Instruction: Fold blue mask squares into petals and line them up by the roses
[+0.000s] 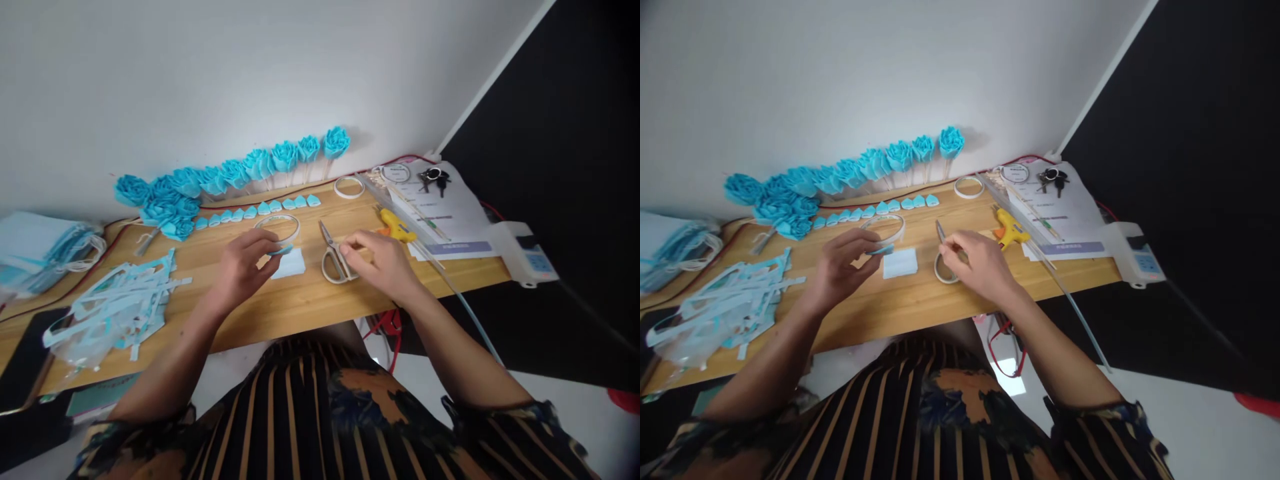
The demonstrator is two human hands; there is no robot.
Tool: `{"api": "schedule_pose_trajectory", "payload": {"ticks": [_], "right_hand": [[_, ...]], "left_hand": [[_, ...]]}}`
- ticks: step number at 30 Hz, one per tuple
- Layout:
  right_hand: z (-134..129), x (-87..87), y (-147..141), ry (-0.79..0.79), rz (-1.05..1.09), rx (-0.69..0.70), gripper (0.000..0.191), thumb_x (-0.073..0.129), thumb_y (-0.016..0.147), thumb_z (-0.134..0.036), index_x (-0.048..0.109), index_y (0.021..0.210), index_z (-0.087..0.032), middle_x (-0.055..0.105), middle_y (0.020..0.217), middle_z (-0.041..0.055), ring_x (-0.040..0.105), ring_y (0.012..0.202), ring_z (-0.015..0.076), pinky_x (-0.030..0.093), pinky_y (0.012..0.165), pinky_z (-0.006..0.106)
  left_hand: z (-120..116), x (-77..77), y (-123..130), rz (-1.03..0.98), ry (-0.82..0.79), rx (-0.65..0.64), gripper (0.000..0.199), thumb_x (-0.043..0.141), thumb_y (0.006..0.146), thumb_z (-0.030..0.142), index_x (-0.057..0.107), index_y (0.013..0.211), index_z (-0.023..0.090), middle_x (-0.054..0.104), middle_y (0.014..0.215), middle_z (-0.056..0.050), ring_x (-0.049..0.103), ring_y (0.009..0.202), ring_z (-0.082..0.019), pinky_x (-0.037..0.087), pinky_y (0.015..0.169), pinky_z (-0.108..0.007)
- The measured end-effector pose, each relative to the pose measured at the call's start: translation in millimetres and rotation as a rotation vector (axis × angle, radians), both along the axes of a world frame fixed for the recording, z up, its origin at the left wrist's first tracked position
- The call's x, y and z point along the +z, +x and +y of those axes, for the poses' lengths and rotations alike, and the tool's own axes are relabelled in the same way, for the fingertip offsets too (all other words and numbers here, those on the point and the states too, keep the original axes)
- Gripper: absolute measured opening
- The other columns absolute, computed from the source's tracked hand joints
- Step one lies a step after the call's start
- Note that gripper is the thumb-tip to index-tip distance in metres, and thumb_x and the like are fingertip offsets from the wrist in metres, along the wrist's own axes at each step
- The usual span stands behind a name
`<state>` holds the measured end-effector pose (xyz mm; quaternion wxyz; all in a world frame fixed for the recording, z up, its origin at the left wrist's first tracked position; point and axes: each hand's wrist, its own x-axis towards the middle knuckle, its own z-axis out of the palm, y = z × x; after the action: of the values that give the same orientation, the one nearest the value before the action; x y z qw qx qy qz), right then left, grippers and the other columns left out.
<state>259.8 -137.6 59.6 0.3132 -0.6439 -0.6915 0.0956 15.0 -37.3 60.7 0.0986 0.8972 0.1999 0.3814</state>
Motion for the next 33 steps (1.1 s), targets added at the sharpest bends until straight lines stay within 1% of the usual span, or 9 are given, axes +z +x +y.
{"api": "schedule_pose_trajectory", "payload": {"ticks": [4,7,11,15,23,26,29,31,33], "right_hand": [[5,-16.1,-4,-0.275,-0.495,-0.087,0.033,0.052,0.093,-0.041,0.064,0.109,-0.015,0.070,0.096,0.0128,0.066,0.088,0.0270,0.041,0.068,0.031],[10,-23.9,-7,-0.378,-0.677,-0.070,0.043,0.055,0.091,-0.045,0.059,0.120,-0.014,0.068,0.098,0.0154,0.067,0.090,0.0309,0.043,0.067,0.033],[16,-22.2,-1,-0.386,-0.770,-0.037,0.045,0.054,0.092,-0.045,0.056,0.125,-0.013,0.067,0.101,0.0171,0.066,0.095,0.0320,0.045,0.072,0.034],[20,-16.9,4,-0.387,-0.811,-0.007,0.048,0.052,0.094,-0.047,0.055,0.125,-0.011,0.066,0.098,0.0188,0.068,0.089,0.0317,0.045,0.067,0.033],[29,-17.9,7,-0.471,-0.744,0.118,0.034,0.048,0.095,-0.028,0.057,0.125,-0.013,0.070,0.096,0.0159,0.070,0.084,0.0282,0.046,0.068,0.032],[37,-21.8,23,-0.470,-0.415,0.115,0.037,0.053,0.090,-0.024,0.057,0.125,-0.016,0.071,0.097,0.0131,0.069,0.085,0.0254,0.048,0.074,0.035],[32,-23.9,30,-0.478,0.332,0.133,0.050,0.061,0.086,-0.034,0.050,0.133,-0.020,0.071,0.095,0.0082,0.068,0.083,0.0214,0.052,0.073,0.035],[19,-24.4,24,-0.503,0.838,0.213,0.067,0.067,0.083,-0.043,0.040,0.142,-0.026,0.069,0.106,0.0090,0.068,0.087,0.0207,0.053,0.074,0.035],[4,-25.7,9,-0.539,1.134,0.281,0.073,0.076,0.077,-0.044,0.044,0.141,-0.031,0.069,0.105,0.0075,0.068,0.086,0.0192,0.053,0.076,0.035]], "left_hand": [[0,2.5,-8,-0.041,-0.092,0.039,0.005,0.062,0.085,0.016,0.065,0.080,0.016,0.069,0.093,-0.009,0.064,0.076,-0.014,0.049,0.064,-0.025],[0,1.0,-12,-0.126,-0.205,0.046,0.007,0.064,0.084,0.018,0.066,0.078,0.016,0.069,0.090,-0.008,0.062,0.073,-0.013,0.045,0.059,-0.024],[7,-10.4,-16,-0.414,-0.512,0.075,0.016,0.069,0.083,0.028,0.066,0.073,0.017,0.068,0.087,-0.007,0.060,0.073,-0.014,0.044,0.059,-0.025],[21,-25.9,-14,-0.724,-0.836,0.035,0.026,0.075,0.077,0.037,0.062,0.067,0.017,0.063,0.074,-0.002,0.050,0.059,-0.009,0.039,0.056,-0.024],[34,-52.4,-13,-0.891,-1.086,0.000,0.030,0.081,0.071,0.039,0.063,0.068,0.016,0.058,0.058,0.002,0.047,0.054,-0.008,0.036,0.056,-0.023],[32,-55.2,-16,-0.879,-1.091,-0.012,0.030,0.080,0.071,0.040,0.063,0.068,0.016,0.059,0.058,0.001,0.048,0.055,-0.009,0.036,0.056,-0.024],[29,-51.8,-16,-0.886,-1.094,-0.027,0.031,0.080,0.072,0.041,0.063,0.067,0.016,0.060,0.059,0.001,0.048,0.056,-0.009,0.037,0.058,-0.024],[26,-48.1,-15,-0.879,-1.097,-0.026,0.032,0.080,0.071,0.042,0.063,0.067,0.016,0.059,0.059,0.001,0.048,0.056,-0.009,0.037,0.059,-0.025],[24,-45.0,-13,-0.871,-1.096,-0.026,0.034,0.080,0.071,0.044,0.062,0.066,0.015,0.059,0.059,0.001,0.048,0.055,-0.009,0.037,0.059,-0.025]]}}
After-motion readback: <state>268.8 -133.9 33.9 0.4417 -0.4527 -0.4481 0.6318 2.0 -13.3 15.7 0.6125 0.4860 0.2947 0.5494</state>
